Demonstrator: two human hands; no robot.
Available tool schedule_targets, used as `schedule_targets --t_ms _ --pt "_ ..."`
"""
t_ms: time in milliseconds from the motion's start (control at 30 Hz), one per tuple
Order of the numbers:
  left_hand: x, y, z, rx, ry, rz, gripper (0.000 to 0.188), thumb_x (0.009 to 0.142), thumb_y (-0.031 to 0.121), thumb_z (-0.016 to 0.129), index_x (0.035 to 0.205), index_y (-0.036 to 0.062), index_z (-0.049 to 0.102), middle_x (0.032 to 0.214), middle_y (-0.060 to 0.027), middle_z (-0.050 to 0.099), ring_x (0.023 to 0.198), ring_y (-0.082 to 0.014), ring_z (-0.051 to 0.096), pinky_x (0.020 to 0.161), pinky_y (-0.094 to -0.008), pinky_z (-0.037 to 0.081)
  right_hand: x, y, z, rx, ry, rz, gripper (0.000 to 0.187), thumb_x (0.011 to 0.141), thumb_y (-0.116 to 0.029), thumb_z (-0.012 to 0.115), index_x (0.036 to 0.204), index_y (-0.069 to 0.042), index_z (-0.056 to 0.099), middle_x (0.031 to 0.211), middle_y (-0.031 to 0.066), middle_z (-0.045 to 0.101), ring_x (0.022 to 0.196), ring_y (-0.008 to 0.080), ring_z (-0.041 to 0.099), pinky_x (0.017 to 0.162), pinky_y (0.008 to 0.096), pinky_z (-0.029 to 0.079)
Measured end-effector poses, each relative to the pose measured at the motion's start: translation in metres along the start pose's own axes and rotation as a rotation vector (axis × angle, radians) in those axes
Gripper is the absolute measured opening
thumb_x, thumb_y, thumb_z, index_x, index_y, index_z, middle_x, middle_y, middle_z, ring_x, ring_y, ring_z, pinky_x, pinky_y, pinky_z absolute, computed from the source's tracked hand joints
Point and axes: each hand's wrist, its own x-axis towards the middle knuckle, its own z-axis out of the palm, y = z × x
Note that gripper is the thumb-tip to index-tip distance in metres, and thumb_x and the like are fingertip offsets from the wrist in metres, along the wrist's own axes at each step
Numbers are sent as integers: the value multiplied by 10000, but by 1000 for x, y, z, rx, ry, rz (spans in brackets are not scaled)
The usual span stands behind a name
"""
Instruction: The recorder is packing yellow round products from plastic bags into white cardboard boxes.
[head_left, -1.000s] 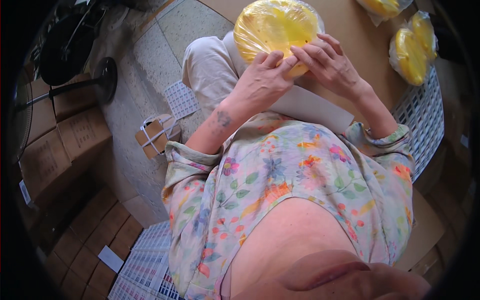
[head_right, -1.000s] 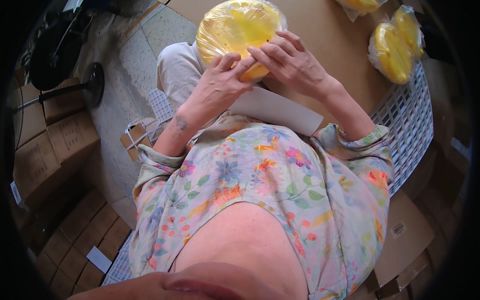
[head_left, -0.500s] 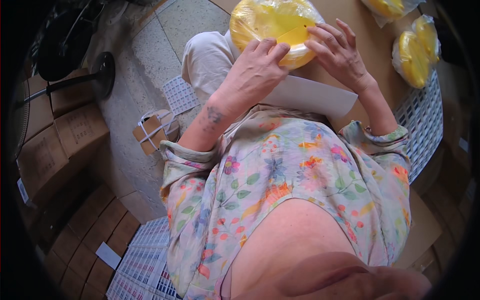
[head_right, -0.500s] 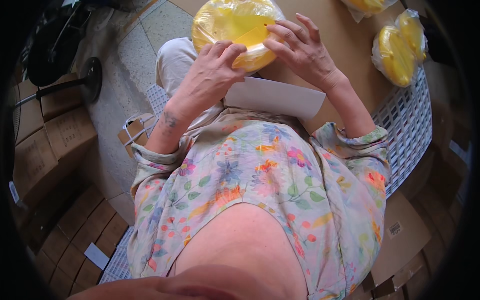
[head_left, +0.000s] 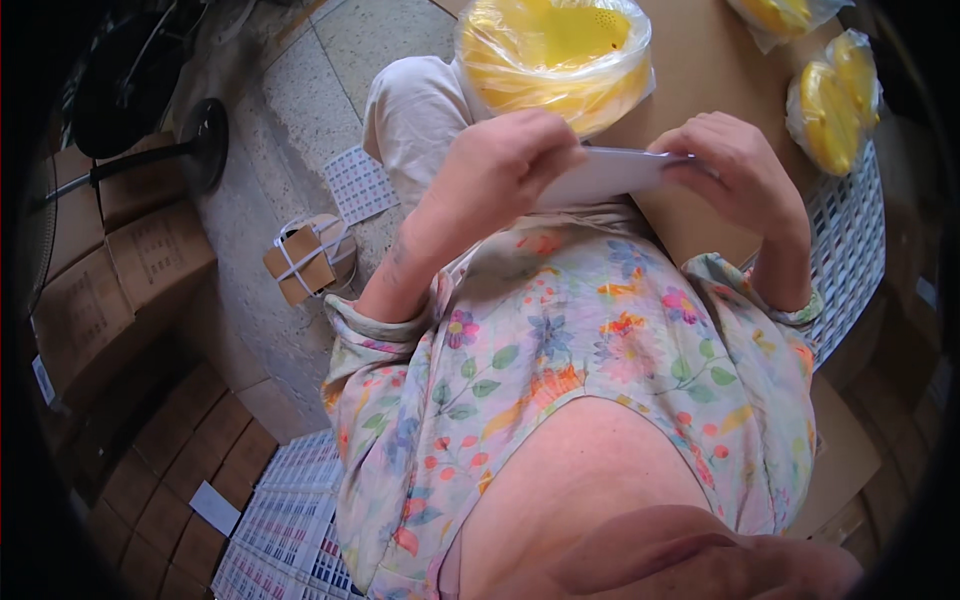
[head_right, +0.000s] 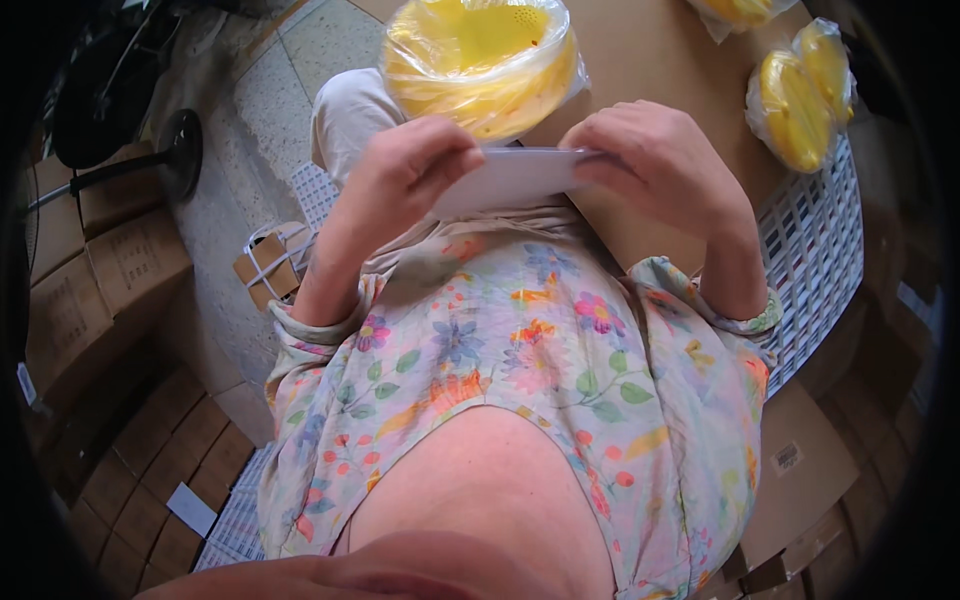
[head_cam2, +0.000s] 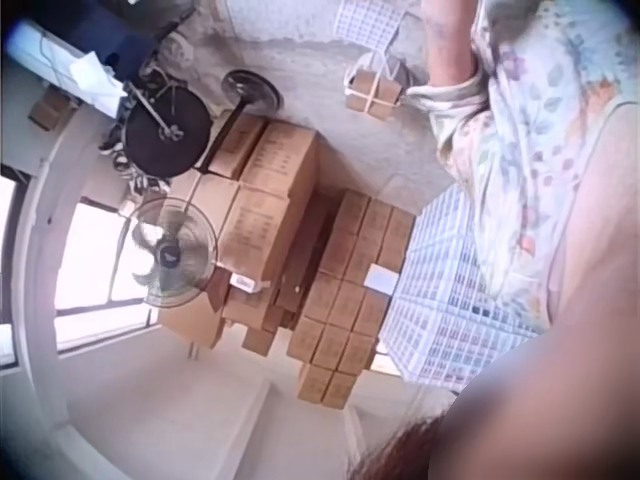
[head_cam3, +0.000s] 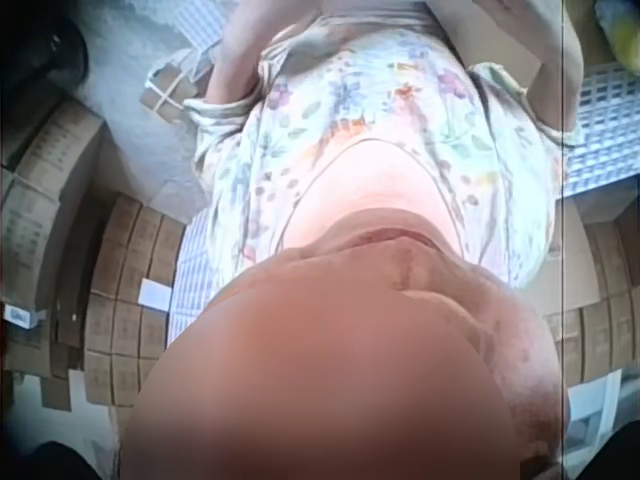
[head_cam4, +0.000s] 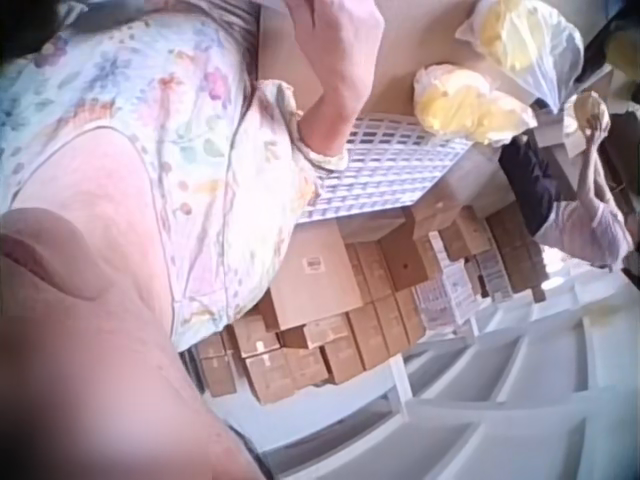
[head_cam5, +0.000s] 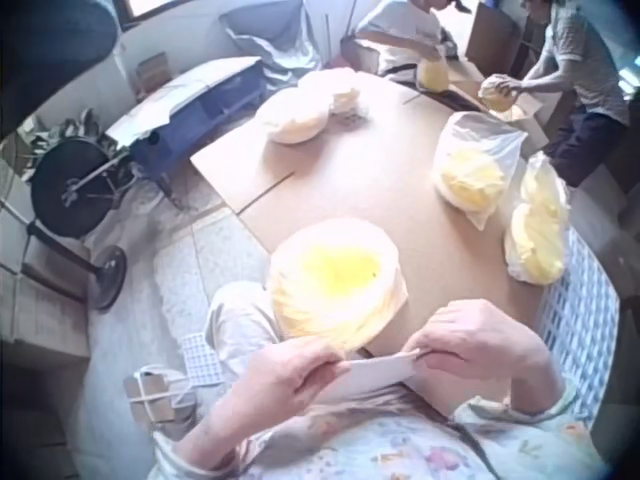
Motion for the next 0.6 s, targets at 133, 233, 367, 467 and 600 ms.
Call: schedule_targets --t_ms 133,233,367,467,600 --pt "-3 -8 7 -526 28 -280 184 863 103 742 1017 45 660 857 9 678 741 -93 642 641 -236 513 -1 11 2 40 82 137 167 843 -90 711 985 -28 648 829 79 670 814 229 652 714 337 505" --pt "-5 -16 16 -883 124 -242 252 865 101 756 1068 1 646 861 31 656 754 -16 583 625 -207 482 1 14 1 340 15 233 161 840 -42 694 994 -26 648 786 72 639 805 216 643 689 316 503" --pt "-6 -16 18 -809 141 -274 176 889 125 731 1004 9 663 818 29 648 699 -9 547 598 -192 447 7 18 7 266 40 93 190 838 -27 704 1020 -16 653 888 65 626 862 196 632 739 302 508" --pt "-8 -15 25 -724 199 -276 131 904 134 709 913 17 651 764 39 628 673 -1 525 575 -178 423 18 8 20 142 258 -17 219 818 -22 728 1031 -23 678 977 70 623 904 200 625 776 301 513" --pt "-7 -7 35 -681 339 -242 152 912 119 693 828 25 608 691 58 593 635 7 501 537 -181 401 30 -11 53 163 549 37 241 786 -5 749 1020 -61 731 992 72 628 913 206 626 795 301 521"
